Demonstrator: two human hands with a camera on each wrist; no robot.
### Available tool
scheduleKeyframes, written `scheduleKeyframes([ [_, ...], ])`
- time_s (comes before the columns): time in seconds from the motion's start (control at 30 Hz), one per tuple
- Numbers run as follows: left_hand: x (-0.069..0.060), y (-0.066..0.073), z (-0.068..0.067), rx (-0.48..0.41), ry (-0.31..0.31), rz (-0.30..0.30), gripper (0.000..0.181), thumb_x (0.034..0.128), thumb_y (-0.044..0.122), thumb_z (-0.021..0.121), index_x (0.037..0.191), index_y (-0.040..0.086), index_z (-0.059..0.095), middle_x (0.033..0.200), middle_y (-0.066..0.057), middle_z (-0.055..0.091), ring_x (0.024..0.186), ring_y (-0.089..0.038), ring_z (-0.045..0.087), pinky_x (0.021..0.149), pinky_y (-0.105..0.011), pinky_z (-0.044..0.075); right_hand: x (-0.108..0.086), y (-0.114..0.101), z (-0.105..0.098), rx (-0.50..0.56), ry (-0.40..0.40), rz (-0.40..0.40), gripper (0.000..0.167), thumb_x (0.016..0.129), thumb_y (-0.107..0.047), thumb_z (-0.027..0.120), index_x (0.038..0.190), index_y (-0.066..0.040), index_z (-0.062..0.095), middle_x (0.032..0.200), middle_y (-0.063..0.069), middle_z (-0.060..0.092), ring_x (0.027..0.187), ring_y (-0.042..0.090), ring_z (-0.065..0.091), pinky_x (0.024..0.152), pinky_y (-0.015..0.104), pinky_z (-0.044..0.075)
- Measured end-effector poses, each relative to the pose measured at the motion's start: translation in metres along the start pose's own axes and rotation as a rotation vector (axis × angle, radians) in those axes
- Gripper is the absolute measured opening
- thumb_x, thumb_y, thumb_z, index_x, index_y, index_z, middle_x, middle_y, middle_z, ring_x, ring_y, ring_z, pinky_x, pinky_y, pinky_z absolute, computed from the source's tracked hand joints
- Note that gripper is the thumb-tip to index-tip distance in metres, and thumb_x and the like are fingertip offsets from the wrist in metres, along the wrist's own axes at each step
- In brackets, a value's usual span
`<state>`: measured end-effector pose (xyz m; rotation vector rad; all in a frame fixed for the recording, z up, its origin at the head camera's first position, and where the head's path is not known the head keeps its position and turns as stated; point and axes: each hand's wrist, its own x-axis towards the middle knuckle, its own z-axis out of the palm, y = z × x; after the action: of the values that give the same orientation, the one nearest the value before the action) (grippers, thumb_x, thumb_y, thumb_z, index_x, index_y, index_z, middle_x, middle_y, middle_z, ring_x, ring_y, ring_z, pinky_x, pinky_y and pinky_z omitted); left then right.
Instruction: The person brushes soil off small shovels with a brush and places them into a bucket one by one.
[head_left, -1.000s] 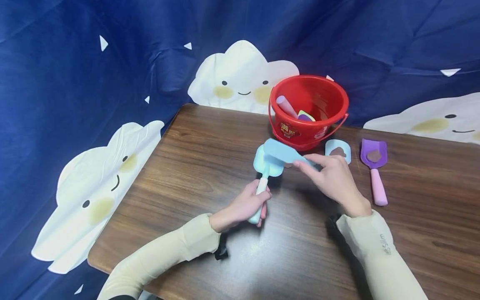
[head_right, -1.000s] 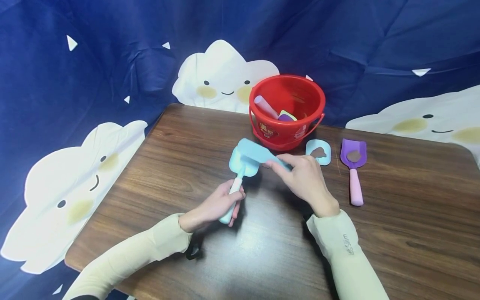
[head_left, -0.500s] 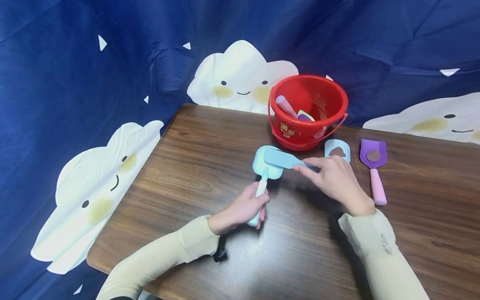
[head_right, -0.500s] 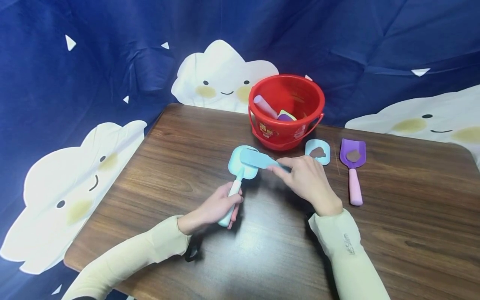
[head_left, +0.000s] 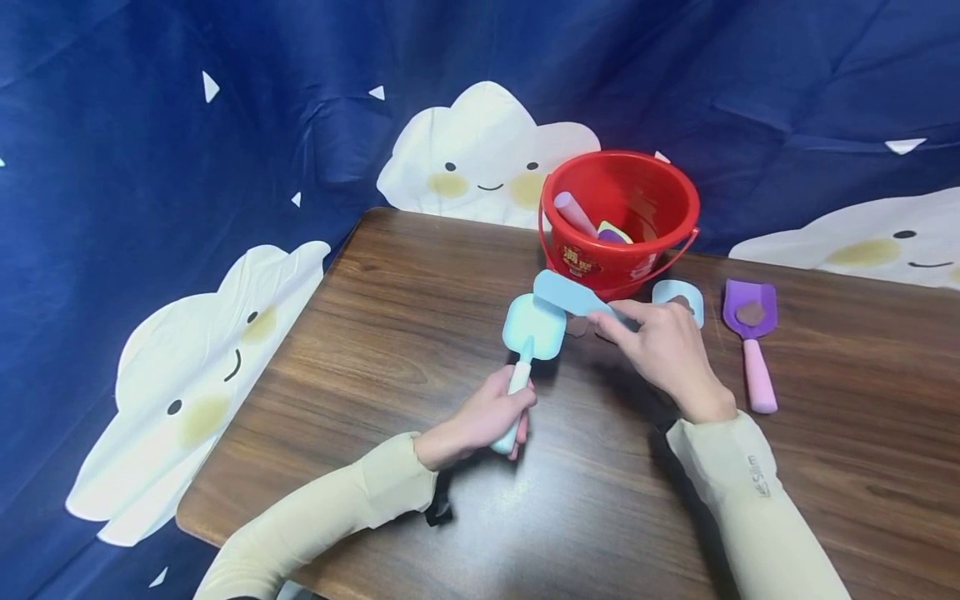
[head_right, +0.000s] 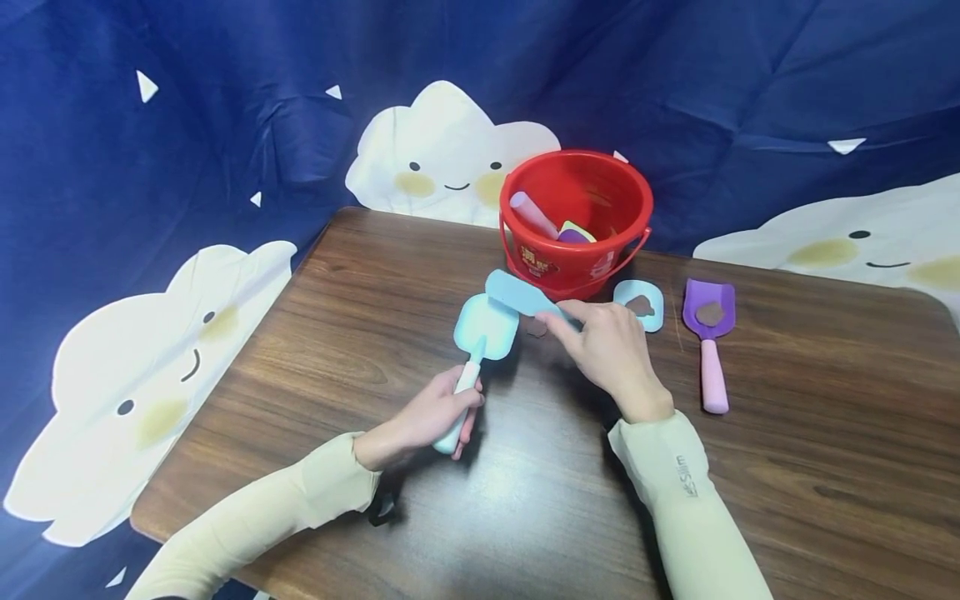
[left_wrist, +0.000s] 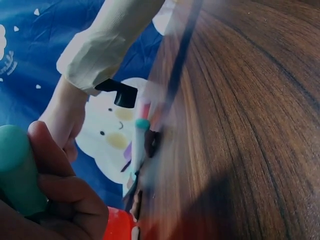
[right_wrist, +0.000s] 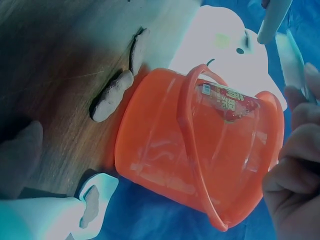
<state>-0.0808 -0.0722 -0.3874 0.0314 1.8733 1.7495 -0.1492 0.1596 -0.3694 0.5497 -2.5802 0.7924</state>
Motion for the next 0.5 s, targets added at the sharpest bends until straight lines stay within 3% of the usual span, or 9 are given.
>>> scheduleKeyframes([
  [0.13, 0.0004, -0.0011, -0.0001, -0.010, 0.003, -0.001, 0.008, 0.0920, 0.008, 0.043, 0.098, 0.004, 0.041, 0.048, -0.002, 0.047, 0.032, -0.013, 0.044, 0.033, -0.028, 0.044, 0.0001, 0.0000, 0.0006, 0.027, 0.023, 0.044, 0.033, 0.081, -0.030, 0.077, 0.105, -0.008, 0.075, 0.063, 0.007, 0.068, 0.051, 0.018, 0.050, 0.057, 0.031, 0.038],
  [0.3, 0.0017, -0.0011, -0.0001, -0.013, 0.000, 0.004, 0.011, 0.0921, 0.007, 0.043, 0.101, 0.001, 0.041, 0.048, -0.001, 0.047, 0.033, -0.013, 0.044, 0.034, -0.028, 0.044, -0.0019, -0.0015, -0.0022, 0.066, -0.007, 0.053, 0.032, 0.082, -0.031, 0.076, 0.105, -0.010, 0.075, 0.065, 0.004, 0.070, 0.051, 0.013, 0.049, 0.054, 0.025, 0.038],
  [0.5, 0.0025, -0.0002, -0.0005, -0.011, 0.012, 0.018, 0.014, 0.0910, 0.008, 0.043, 0.102, -0.001, 0.041, 0.048, -0.001, 0.048, 0.033, -0.013, 0.046, 0.034, -0.027, 0.043, -0.0041, -0.0076, -0.0055, 0.127, -0.172, -0.032, 0.027, 0.081, -0.027, 0.077, 0.104, -0.012, 0.075, 0.067, -0.003, 0.070, 0.053, 0.006, 0.051, 0.052, 0.020, 0.041],
])
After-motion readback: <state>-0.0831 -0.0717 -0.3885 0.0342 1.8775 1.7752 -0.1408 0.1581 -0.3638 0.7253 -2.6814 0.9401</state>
